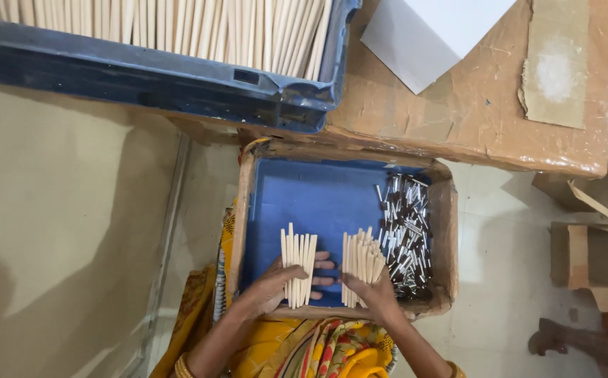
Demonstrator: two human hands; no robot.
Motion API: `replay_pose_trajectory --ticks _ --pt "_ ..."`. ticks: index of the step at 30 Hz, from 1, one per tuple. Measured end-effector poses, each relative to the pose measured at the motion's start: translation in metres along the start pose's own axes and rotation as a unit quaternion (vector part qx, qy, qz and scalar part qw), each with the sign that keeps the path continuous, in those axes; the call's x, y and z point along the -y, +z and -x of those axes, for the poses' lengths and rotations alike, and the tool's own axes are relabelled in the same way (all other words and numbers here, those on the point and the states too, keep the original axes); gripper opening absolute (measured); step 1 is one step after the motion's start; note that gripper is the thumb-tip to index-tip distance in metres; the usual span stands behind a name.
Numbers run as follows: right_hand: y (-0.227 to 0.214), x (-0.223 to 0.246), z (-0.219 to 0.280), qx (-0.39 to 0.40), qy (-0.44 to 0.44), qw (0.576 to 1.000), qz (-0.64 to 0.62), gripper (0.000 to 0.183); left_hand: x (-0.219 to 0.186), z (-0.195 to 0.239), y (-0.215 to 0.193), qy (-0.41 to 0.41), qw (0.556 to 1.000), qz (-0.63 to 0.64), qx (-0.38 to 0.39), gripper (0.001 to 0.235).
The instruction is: Assembling paintbrushes by attaching metal ferrules with bristles onto wooden handles.
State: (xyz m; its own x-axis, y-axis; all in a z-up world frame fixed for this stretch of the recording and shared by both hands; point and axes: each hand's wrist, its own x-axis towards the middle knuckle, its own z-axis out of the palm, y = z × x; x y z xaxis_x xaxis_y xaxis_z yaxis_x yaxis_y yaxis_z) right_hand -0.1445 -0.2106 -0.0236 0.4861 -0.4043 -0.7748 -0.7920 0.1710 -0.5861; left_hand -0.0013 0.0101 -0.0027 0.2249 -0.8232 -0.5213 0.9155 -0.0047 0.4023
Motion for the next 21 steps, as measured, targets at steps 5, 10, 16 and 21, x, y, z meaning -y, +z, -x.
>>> replay_pose_trajectory --ticks 5,10,16,21 --pt "0.003 -0.017 -0.017 0.071 -0.233 0.962 0.125 0.055 0.004 -0.006 -0.002 0.013 1.000 0.018 -0.012 0.061" --pt "0.014 0.039 0.006 0.067 -0.644 0.641 0.412 0.067 0.022 -0.027 -0.017 -0.049 0.993 -0.014 -0.108 0.059" --pt "0.007 0.040 -0.005 0.074 -0.684 0.567 0.453 0.068 0.004 -0.009 -0.005 0.042 0.998 -0.042 0.020 0.066" --pt "0.020 0.040 0.009 0.057 -0.172 0.983 0.005 0.054 -0.016 -0.007 0.015 0.023 0.991 0.130 0.029 0.069"
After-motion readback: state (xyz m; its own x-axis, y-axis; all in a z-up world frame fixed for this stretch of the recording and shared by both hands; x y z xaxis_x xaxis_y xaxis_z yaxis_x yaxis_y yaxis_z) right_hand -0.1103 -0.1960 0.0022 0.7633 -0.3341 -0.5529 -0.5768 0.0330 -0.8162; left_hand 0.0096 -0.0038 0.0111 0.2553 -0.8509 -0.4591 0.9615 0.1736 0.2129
